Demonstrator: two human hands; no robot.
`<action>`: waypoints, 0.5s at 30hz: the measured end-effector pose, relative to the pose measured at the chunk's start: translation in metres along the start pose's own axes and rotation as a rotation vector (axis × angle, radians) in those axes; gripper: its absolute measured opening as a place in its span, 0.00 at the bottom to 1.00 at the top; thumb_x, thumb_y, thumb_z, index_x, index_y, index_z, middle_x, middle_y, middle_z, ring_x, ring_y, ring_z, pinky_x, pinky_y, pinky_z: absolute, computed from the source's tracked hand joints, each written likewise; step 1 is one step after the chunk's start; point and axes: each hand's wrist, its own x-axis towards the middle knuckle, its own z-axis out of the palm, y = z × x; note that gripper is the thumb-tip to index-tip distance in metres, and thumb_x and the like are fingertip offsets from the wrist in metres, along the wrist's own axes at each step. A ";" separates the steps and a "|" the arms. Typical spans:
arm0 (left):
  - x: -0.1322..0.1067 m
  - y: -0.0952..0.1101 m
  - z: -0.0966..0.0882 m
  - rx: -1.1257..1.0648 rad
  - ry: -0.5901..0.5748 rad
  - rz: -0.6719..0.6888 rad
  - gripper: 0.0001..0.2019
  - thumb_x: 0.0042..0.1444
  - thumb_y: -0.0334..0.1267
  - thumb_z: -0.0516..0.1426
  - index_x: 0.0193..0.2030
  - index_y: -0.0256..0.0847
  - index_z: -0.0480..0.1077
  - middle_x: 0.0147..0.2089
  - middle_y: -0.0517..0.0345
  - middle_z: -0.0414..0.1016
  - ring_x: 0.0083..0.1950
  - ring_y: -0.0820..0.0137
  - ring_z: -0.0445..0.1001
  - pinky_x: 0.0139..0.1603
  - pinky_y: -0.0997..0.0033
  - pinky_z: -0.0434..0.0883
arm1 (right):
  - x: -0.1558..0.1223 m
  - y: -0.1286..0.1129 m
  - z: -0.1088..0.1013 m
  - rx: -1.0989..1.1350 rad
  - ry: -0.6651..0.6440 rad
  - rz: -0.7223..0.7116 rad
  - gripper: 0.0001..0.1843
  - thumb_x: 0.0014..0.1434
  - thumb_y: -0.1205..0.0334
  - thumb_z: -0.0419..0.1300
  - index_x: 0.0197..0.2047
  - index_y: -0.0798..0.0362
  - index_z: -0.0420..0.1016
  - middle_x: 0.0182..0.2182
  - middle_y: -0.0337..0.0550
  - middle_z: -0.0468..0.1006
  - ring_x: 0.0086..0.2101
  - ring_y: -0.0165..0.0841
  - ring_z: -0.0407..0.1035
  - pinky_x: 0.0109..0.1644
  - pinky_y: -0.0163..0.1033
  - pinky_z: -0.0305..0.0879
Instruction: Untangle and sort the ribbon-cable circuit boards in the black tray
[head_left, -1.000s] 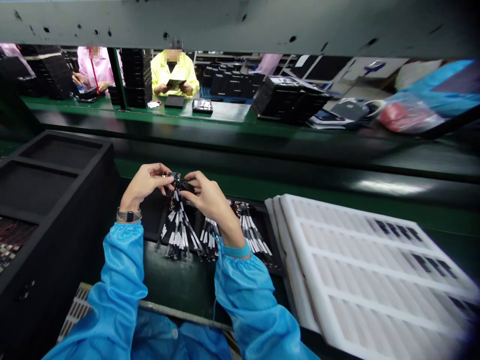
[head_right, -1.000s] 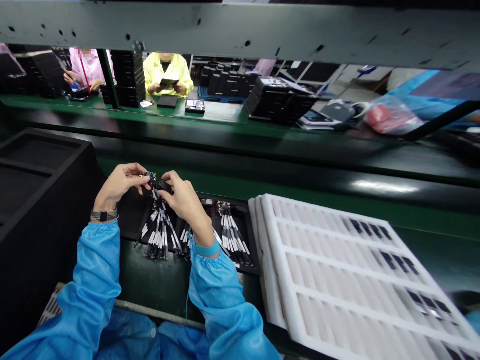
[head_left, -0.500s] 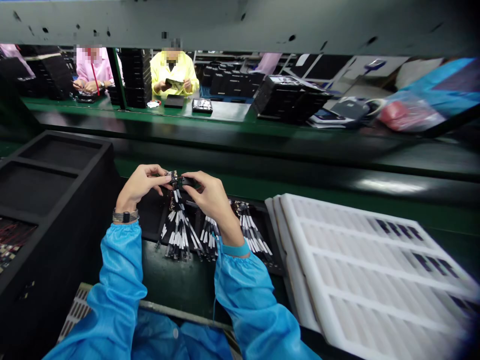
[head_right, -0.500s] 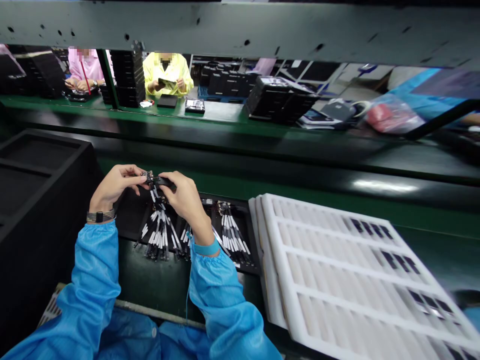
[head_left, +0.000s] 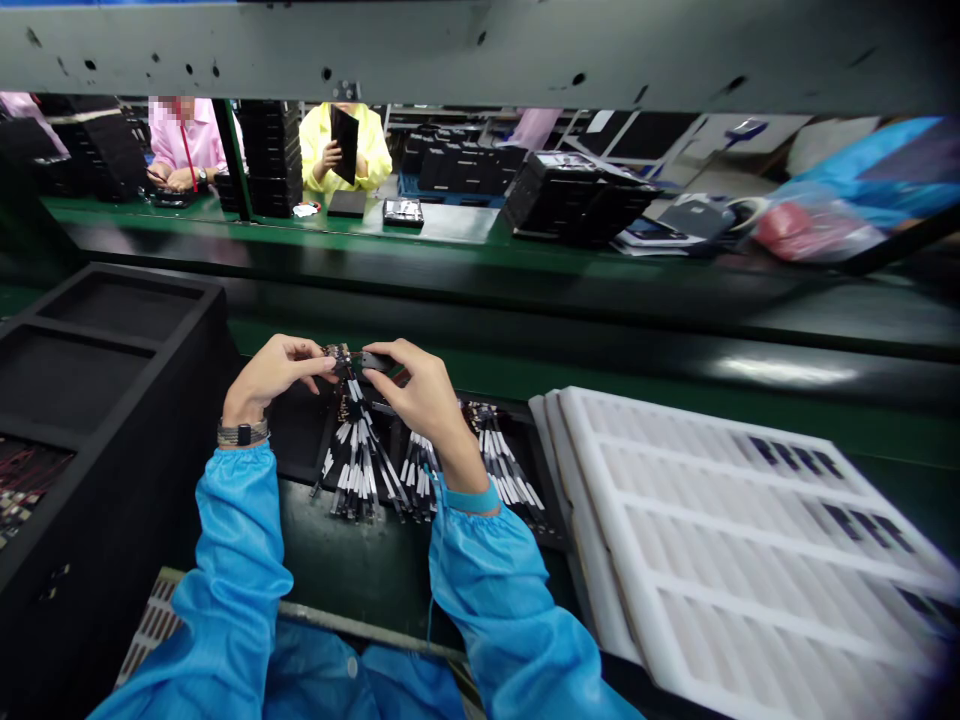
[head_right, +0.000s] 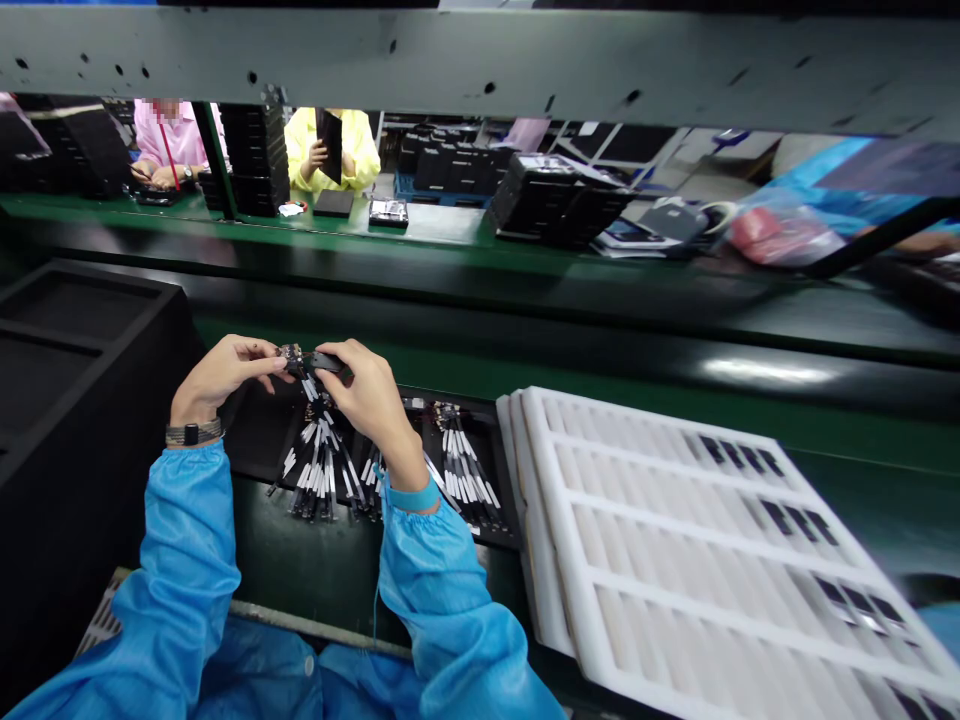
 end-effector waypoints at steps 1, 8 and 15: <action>0.000 -0.001 -0.001 0.002 0.007 -0.001 0.20 0.47 0.51 0.75 0.31 0.36 0.77 0.35 0.49 0.82 0.42 0.58 0.85 0.36 0.68 0.78 | 0.000 -0.001 -0.001 0.001 -0.003 -0.002 0.12 0.66 0.62 0.63 0.52 0.50 0.83 0.46 0.49 0.83 0.44 0.42 0.77 0.46 0.44 0.74; -0.001 -0.002 -0.004 0.091 0.046 0.148 0.26 0.43 0.40 0.77 0.47 0.40 0.75 0.52 0.51 0.84 0.58 0.60 0.81 0.67 0.58 0.71 | -0.003 -0.006 -0.006 -0.027 -0.028 -0.020 0.13 0.67 0.65 0.64 0.53 0.51 0.84 0.42 0.48 0.81 0.41 0.41 0.76 0.45 0.43 0.73; 0.001 0.005 0.008 0.209 -0.130 0.177 0.24 0.50 0.41 0.74 0.54 0.40 0.81 0.55 0.48 0.85 0.61 0.56 0.81 0.66 0.56 0.72 | -0.005 -0.009 -0.012 -0.031 -0.091 -0.037 0.14 0.65 0.67 0.65 0.53 0.49 0.85 0.42 0.47 0.80 0.38 0.39 0.76 0.44 0.43 0.73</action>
